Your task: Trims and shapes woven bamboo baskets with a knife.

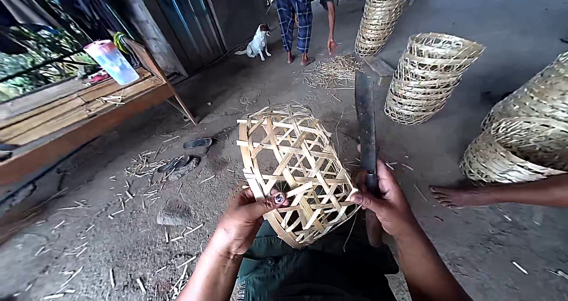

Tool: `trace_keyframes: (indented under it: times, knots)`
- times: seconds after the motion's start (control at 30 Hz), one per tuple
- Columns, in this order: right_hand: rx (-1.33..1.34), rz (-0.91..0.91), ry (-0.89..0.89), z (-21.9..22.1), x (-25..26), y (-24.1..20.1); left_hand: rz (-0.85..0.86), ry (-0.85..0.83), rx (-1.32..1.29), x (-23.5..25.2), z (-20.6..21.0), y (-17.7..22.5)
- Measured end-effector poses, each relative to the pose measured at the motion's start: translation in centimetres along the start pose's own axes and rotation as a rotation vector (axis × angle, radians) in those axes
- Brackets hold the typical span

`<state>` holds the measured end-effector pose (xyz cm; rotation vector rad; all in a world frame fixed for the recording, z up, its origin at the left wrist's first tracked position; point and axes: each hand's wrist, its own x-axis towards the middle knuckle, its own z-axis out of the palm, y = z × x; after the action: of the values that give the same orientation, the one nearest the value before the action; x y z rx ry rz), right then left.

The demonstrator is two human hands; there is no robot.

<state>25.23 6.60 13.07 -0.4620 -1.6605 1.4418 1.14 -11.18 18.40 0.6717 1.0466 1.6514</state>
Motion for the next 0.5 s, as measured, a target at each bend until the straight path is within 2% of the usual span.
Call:
trace_keyframes:
  times: [0.17,0.23,0.33,0.4,0.5]
  knots:
    - [0.064,0.020,-0.032,-1.7,0.0,0.7,0.188,-0.030,0.273,0.4,1.8,-0.6]
    - [-0.043,0.004,0.058,-1.9,0.1,0.4,0.235,0.005,0.306,1.0,2.5,-0.7]
    - [-0.210,-0.137,0.204,-1.1,0.2,-1.1,0.348,0.069,0.324,1.7,3.4,-0.7]
    - [-0.066,-0.194,0.141,-0.1,-0.1,-3.2,0.417,0.084,0.319,1.9,4.0,-0.7]
    - [0.174,-0.098,-0.105,1.4,-1.3,-6.0,0.458,0.085,0.321,2.0,4.5,-1.4]
